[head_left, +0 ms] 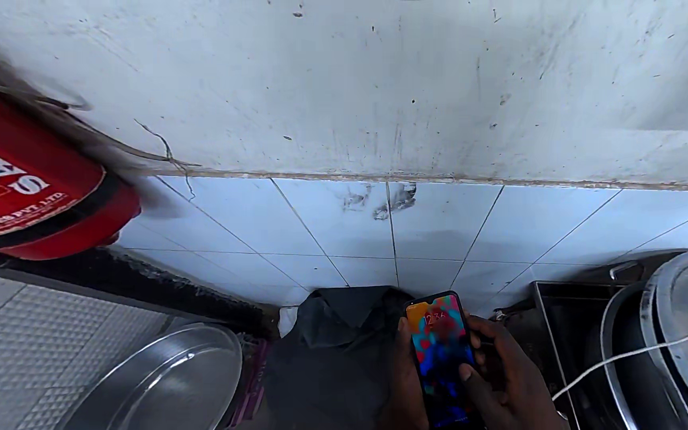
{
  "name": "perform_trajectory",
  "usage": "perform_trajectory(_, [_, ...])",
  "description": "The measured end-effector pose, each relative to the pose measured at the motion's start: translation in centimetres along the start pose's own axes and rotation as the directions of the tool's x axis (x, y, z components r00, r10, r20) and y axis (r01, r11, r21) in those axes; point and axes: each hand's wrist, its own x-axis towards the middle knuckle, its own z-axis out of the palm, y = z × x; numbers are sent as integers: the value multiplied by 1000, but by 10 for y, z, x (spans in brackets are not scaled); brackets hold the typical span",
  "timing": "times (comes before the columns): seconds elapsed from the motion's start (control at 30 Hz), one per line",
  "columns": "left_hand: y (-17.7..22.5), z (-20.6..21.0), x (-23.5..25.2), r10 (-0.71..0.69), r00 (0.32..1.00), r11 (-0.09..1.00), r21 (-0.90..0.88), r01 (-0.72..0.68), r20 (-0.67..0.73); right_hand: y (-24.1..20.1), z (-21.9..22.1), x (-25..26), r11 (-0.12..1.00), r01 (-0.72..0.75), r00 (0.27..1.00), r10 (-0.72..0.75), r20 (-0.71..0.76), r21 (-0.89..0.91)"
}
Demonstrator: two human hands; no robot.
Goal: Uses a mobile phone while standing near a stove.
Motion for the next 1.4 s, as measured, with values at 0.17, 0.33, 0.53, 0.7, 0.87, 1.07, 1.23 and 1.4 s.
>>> perform_trajectory(0.17, [-5, -3, 4, -84, 996, 996, -21, 85, 43, 3, -4, -3, 1000, 9, 1000, -9, -22, -15])
perform_trajectory(0.33, [-9, -5, 9, -117, 990, 992, -34, 120, 80, 3, -7, -3, 1000, -16, 999, 16, -31, 8])
perform_trajectory(0.53, [-11, -4, 13, -122, 991, 992, -30, 124, 48, 5, -10, -2, 999, -40, 999, 40, -31, 2])
perform_trajectory(0.7, [-13, -2, 16, -104, 994, 994, -14, 104, 27, 6, -12, -1, 999, -48, 998, 49, -48, 11])
perform_trajectory(0.87, [-13, -5, 19, -150, 986, 987, -39, 153, 68, 14, -14, 1, 999, 0, 999, 1, -39, 38])
perform_trajectory(1.07, [-14, -10, 21, -146, 988, 988, -47, 149, 57, 15, -13, 2, 997, -6, 999, 9, -51, 72])
perform_trajectory(1.23, [-14, -9, 23, -127, 991, 989, -64, 130, 53, 21, -12, 4, 997, 32, 997, -27, -67, 70])
perform_trajectory(1.4, [-16, -8, 24, -103, 993, 994, -42, 106, 50, 23, -14, 6, 995, 37, 998, -32, -60, 89])
